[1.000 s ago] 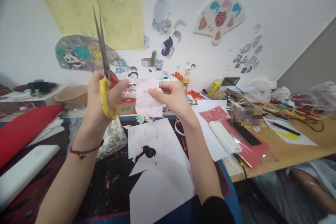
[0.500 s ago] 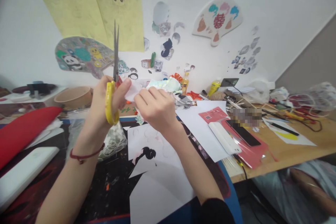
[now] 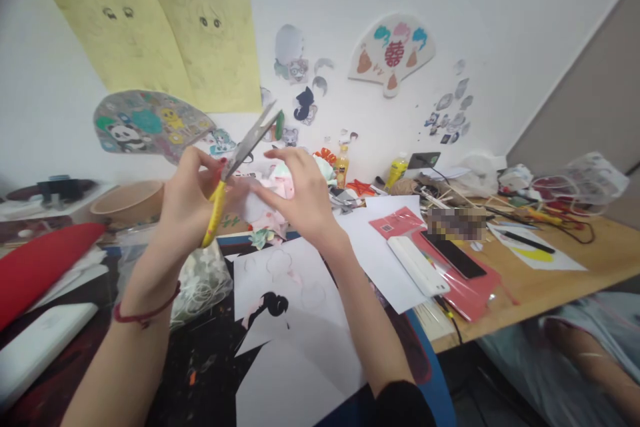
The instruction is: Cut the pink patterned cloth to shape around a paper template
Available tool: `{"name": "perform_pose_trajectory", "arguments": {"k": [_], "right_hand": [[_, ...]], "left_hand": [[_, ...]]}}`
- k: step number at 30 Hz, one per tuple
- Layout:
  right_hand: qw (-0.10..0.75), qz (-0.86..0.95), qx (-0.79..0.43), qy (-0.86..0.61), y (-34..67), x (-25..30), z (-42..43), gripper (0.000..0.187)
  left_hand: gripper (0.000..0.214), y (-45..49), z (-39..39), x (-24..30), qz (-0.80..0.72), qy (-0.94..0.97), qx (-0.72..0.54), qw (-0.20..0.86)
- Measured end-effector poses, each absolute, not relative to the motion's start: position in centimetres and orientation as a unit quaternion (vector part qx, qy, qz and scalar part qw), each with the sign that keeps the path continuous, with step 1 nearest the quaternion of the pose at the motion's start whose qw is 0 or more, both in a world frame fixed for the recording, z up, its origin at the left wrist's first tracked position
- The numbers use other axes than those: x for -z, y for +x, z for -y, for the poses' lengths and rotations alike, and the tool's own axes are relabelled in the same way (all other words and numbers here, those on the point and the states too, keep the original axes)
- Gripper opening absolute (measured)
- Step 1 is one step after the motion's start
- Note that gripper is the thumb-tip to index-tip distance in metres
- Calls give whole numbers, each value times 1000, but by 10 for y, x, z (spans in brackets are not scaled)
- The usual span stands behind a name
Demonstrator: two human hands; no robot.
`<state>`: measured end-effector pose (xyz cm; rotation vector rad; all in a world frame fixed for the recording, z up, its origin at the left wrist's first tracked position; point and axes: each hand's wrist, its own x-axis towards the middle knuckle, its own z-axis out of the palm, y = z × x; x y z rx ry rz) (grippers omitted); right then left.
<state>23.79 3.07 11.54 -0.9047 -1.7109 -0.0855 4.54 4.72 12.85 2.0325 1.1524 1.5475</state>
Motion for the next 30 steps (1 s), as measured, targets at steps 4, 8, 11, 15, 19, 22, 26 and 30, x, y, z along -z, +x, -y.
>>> {"name": "perform_pose_trajectory", "arguments": {"k": [4, 8, 11, 15, 19, 22, 26, 30], "right_hand": [[532, 730, -259, -342, 251, -114, -43, 46], [525, 692, -432, -242, 253, -108, -49, 31], [535, 674, -455, -228, 254, -106, -49, 29], [540, 672, -440, -252, 255, -109, -47, 29], [549, 657, -421, -299, 252, -114, -44, 37], [563, 651, -400, -315, 248, -116, -44, 38], [579, 654, -357, -331, 244, -116, -42, 37], [578, 661, -331, -346, 244, -117, -37, 41]], "left_hand": [[41, 59, -37, -135, -380, 755, -508, 167], [37, 67, -30, -133, -378, 762, -507, 136], [37, 64, -28, -131, -382, 760, -509, 134], [38, 58, -29, -131, -393, 757, -504, 138], [43, 56, -33, -132, -404, 745, -516, 120], [48, 56, -33, -132, -418, 740, -518, 95], [52, 58, -29, -134, -427, 737, -519, 74], [52, 60, -24, -134, -445, 721, -528, 57]]}}
